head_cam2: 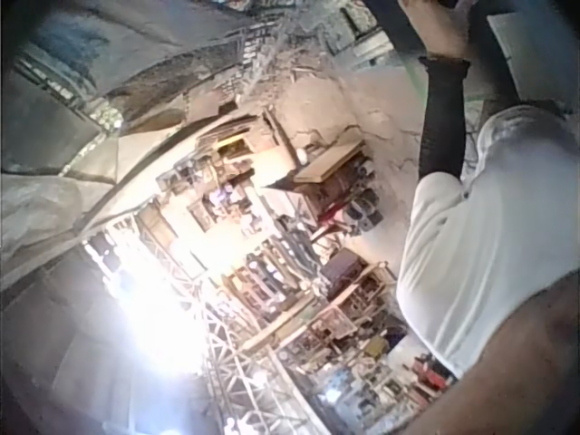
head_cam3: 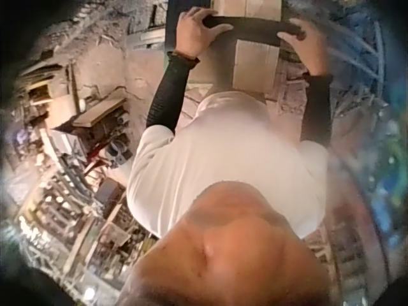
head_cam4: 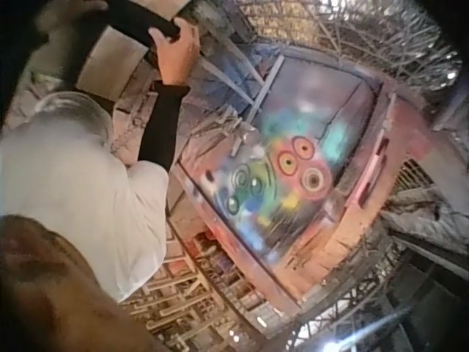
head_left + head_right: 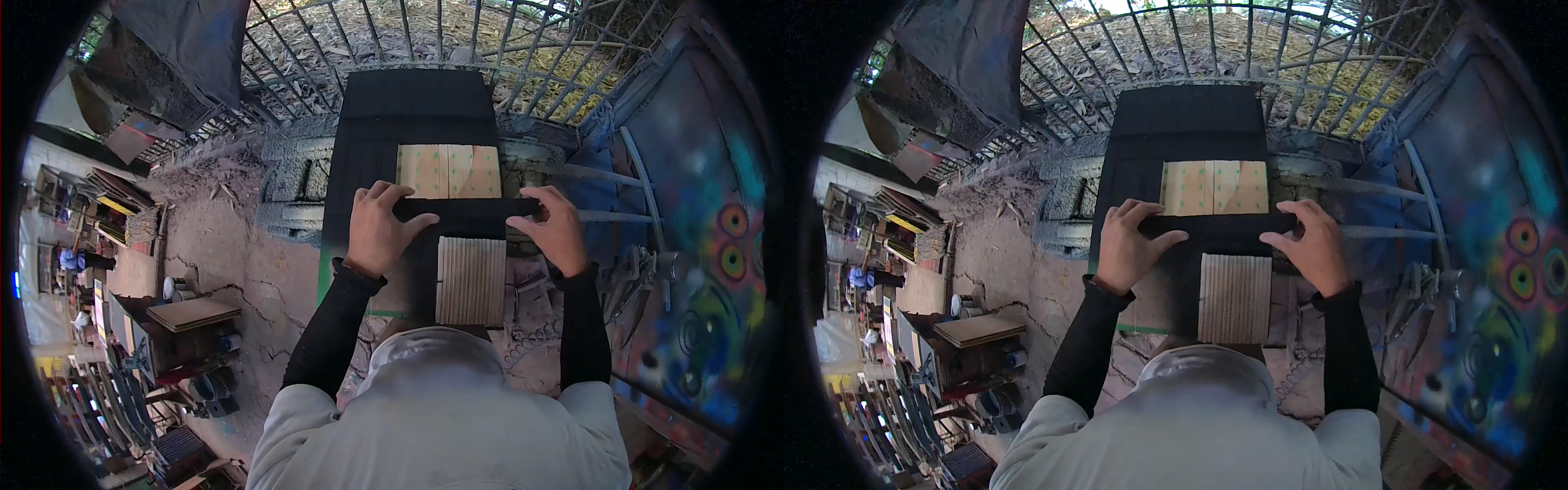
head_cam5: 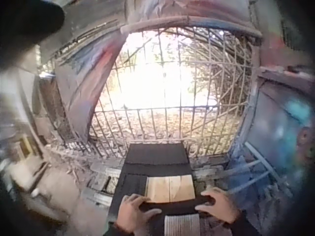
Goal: The person places a black rectangular board on a work surface, then arranges multiple thin wooden slats and metal brackets on it. They align the slats side-by-side and position the brackets to form a structured layout, adjusting pieces by hand throughout the process.
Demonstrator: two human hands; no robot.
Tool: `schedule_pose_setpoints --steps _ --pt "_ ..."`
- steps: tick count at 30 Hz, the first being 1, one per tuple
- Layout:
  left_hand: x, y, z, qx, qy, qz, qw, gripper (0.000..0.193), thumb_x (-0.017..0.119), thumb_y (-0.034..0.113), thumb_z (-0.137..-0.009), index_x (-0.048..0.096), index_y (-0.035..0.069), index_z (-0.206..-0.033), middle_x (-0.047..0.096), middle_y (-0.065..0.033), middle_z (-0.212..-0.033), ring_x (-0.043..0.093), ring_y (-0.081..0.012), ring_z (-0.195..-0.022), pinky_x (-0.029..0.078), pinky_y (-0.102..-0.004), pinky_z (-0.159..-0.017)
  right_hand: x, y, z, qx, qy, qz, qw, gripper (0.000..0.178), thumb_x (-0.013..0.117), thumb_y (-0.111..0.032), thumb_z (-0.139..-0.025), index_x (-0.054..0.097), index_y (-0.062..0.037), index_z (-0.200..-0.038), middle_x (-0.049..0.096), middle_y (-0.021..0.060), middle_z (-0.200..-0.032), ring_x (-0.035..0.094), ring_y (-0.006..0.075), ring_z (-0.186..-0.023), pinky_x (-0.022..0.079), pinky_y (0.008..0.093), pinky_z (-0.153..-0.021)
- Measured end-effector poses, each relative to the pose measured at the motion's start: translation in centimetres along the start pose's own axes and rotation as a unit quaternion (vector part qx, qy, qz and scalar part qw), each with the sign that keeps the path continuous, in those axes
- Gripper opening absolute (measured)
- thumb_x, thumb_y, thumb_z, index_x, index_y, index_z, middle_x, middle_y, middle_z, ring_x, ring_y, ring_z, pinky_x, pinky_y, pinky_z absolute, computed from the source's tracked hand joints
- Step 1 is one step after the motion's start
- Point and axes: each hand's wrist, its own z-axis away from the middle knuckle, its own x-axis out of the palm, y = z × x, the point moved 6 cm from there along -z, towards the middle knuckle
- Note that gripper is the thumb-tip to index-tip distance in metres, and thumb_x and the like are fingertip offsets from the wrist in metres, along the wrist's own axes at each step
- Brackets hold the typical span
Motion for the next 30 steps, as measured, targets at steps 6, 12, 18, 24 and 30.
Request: schedule_pose_setpoints --steps 6,12,18,24,30 --pt "-0.5 -1.5 0.8 -0.112 0.041 0.114 0.986 0.028 0.073 0.025 -0.088 0.069 0.001 -0.103 0.064 -0.0096 -0.086 0.054 -0.0152 -0.064 0.046 -0.0286 -0.060 0.5 2.1 0.8 0.050 0.070 -0.066 0.994 0.028 0.061 -0.024 -0.097 0.066 0.0012 -0.109 0.067 0.0104 -0.089 0.065 0.0146 -0.075 0.051 0.0282 -0.067" --pt "0.3 -3.9 2.7 -0.168 0.095 0.228 0.954 0.028 0.066 0.021 -0.095 0.066 -0.002 -0.110 0.064 -0.0084 -0.086 0.058 -0.0110 -0.069 0.046 -0.0257 -0.061 1.2 4.6 2.2 0.172 0.102 -0.170 0.965 0.034 0.055 -0.025 -0.101 0.064 0.0050 -0.115 0.071 0.0133 -0.098 0.068 0.0136 -0.079 0.053 0.0269 -0.071" --pt "2.5 -2.9 3.5 -0.198 0.042 0.248 0.948 0.028 0.064 0.020 -0.096 0.063 -0.004 -0.112 0.064 -0.0128 -0.095 0.063 -0.0168 -0.077 0.050 -0.0283 -0.068 4.0 5.6 2.3 0.162 0.089 -0.175 0.967 0.030 0.056 -0.021 -0.100 0.066 0.0023 -0.115 0.069 0.0074 -0.090 0.066 0.0117 -0.084 0.050 0.0253 -0.075" --pt "4.9 -4.0 3.6 -0.217 0.085 0.302 0.924 0.034 0.054 0.025 -0.102 0.060 -0.004 -0.118 0.062 -0.0133 -0.103 0.062 -0.0177 -0.087 0.050 -0.0308 -0.077 9.4 15.4 1.2 0.244 0.209 -0.303 0.897 0.062 0.034 -0.054 -0.103 0.041 -0.0105 -0.146 0.041 0.0106 -0.148 0.038 0.0214 -0.136 0.030 0.0418 -0.112" --pt "5.8 -5.1 2.5 -0.239 0.103 0.327 0.908 0.044 0.044 0.033 -0.105 0.056 -0.003 -0.126 0.062 -0.0152 -0.111 0.061 -0.0200 -0.097 0.048 -0.0316 -0.088 11.2 12.8 0.6 0.228 0.133 -0.341 0.902 0.073 0.025 -0.064 -0.100 0.032 -0.0128 -0.151 0.031 0.0105 -0.156 0.024 0.0245 -0.146 0.018 0.0484 -0.117"
